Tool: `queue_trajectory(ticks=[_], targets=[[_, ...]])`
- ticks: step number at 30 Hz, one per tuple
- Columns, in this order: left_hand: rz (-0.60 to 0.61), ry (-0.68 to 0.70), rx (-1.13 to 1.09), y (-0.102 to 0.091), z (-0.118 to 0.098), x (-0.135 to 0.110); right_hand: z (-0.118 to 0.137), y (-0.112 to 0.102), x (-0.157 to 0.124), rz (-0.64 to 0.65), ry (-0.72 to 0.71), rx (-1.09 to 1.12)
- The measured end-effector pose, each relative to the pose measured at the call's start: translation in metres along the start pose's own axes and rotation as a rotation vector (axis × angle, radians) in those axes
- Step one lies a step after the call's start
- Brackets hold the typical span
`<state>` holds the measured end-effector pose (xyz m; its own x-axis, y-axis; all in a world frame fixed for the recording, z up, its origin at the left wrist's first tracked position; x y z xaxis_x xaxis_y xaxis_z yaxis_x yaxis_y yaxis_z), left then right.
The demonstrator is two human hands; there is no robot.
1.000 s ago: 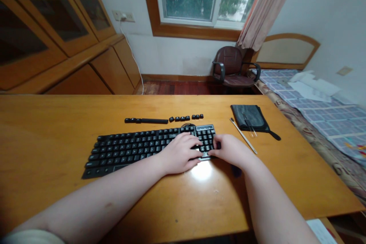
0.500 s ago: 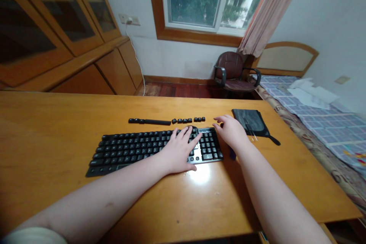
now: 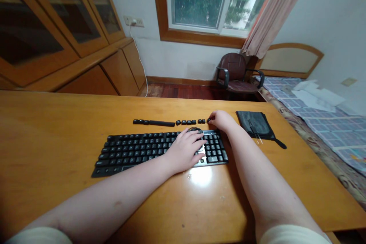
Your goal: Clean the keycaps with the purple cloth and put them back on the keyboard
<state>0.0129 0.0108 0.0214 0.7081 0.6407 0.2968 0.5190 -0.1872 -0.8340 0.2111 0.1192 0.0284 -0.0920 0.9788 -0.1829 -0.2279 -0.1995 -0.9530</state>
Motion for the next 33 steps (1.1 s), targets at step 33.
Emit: queue_trajectory(ticks=[33], targets=[[-0.04, -0.229, -1.751, 0.013, 0.004, 0.012, 0.051, 0.025, -0.131, -0.682, -0.175, 1.101]])
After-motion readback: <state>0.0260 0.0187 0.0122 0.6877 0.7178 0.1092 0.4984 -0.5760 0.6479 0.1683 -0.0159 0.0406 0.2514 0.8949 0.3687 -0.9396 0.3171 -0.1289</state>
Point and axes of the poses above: each hand's wrist, its own x-axis towards the middle knuckle, its own y-axis out of the palm, z = x × y, the point moved 2 cm from there along x, towards the middle knuckle, and after that the axes turned 5 degrees about z, right-handed, at the moved point
